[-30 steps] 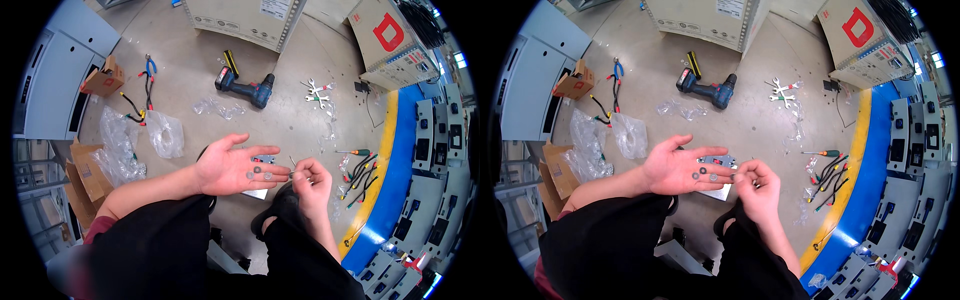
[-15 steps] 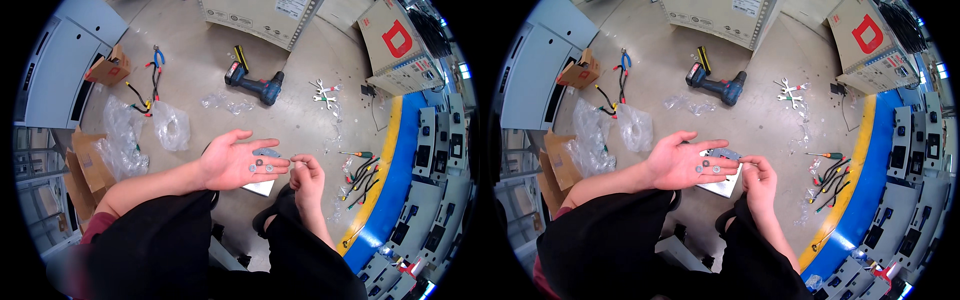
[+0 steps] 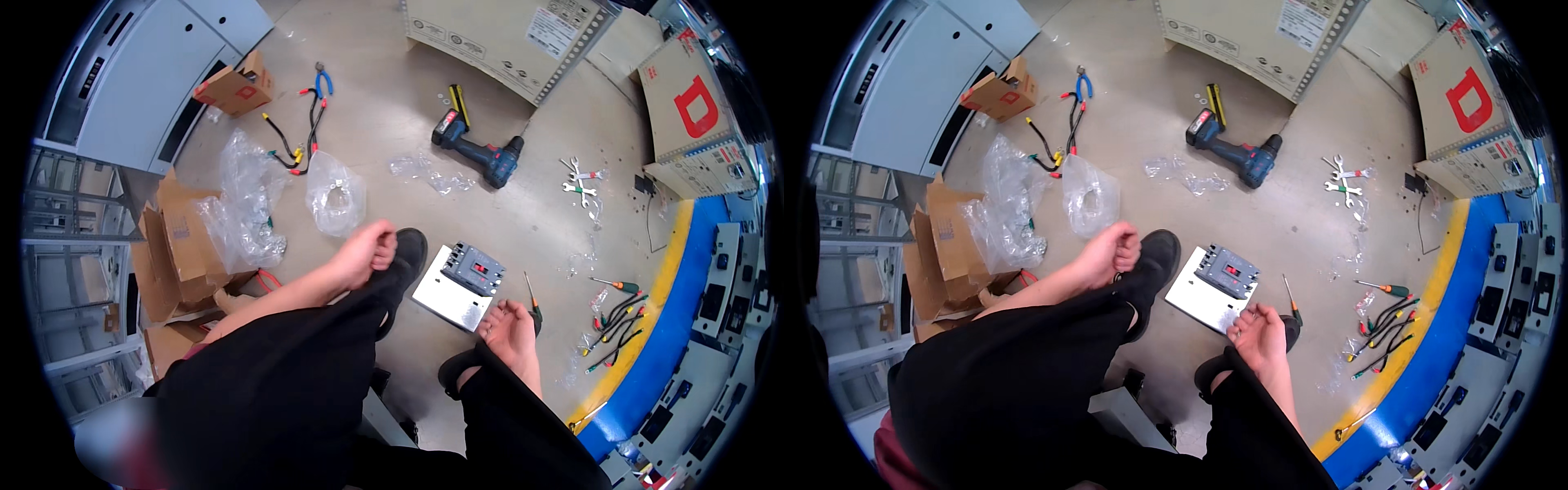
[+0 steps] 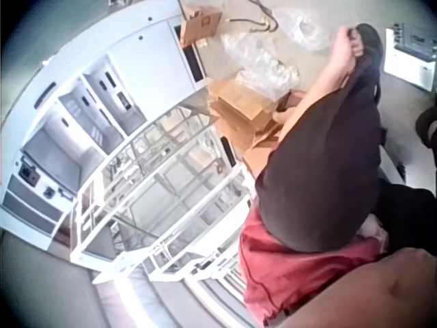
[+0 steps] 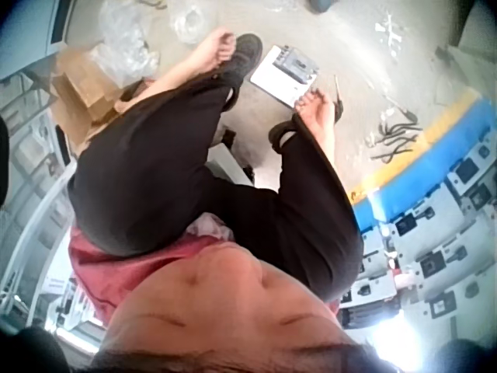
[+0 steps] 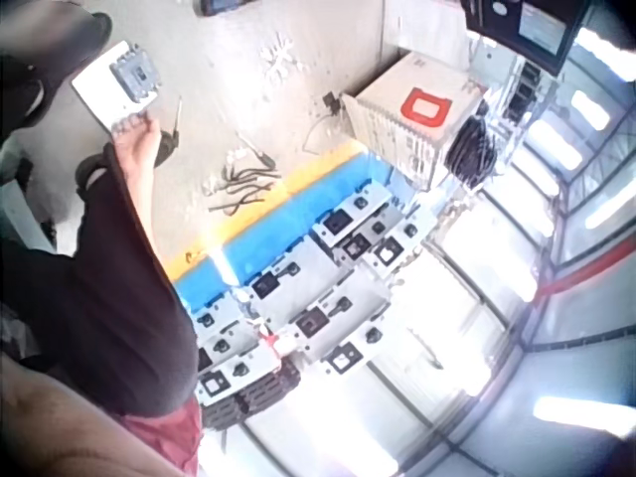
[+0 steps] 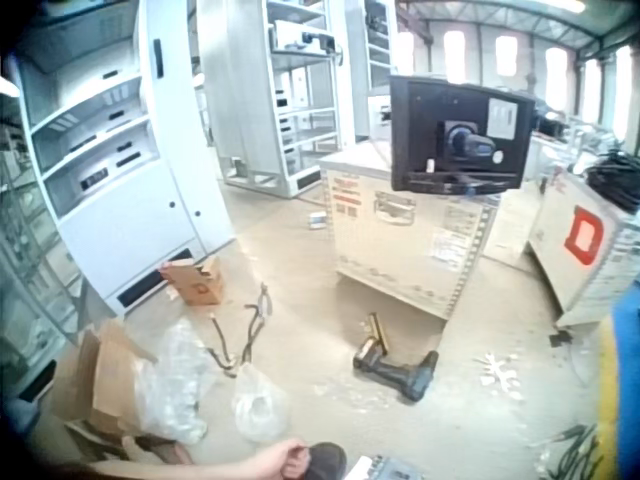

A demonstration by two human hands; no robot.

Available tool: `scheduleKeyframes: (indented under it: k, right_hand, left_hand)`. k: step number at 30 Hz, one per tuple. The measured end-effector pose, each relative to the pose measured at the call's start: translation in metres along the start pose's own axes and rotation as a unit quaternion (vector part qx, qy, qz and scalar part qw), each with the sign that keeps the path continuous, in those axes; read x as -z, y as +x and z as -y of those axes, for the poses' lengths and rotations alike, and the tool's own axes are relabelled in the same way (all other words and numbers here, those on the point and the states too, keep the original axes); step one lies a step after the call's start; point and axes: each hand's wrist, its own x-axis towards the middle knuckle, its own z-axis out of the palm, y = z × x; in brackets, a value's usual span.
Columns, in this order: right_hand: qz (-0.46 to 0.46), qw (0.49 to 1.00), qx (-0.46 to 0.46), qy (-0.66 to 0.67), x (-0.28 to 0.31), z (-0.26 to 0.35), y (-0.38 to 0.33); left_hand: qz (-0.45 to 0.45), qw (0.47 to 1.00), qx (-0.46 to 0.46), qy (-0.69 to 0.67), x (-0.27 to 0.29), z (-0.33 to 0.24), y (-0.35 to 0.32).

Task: The person sits on the floor and assembles an electrical component. They handle washers and screws, attach a metal plate to the component, and use a screwdriver to tighten the screws.

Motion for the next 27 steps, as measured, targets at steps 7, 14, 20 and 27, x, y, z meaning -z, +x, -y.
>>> scheduleKeyframes:
  k: [7, 14, 20, 27]
  right_hand:
    - [0.039, 0.999, -0.003, -0.009, 0.039, 0.007, -0.002]
    - [0.035, 0.999, -0.006, -0.037, 0.027, -0.001, 0.015]
    - [0.033, 0.999, 0.003, -0.031, 0.042, 0.008, 0.010]
    - [-0.003, 0.999, -0.009, -0.047, 0.070, 0.001, 0.027]
  left_hand:
    - [-0.321, 0.706, -0.184, 0.604, 0.095, -0.047, 0.004]
    - [-0.284, 0.883, -0.055, 0.370, 0.155, -0.074, 0.088]
    - [-0.327, 0.767, -0.270, 0.482, 0.162, -0.037, 0.115]
    - [-0.346, 0.564, -0.197, 0.724, 0.160, -0.025, 0.103]
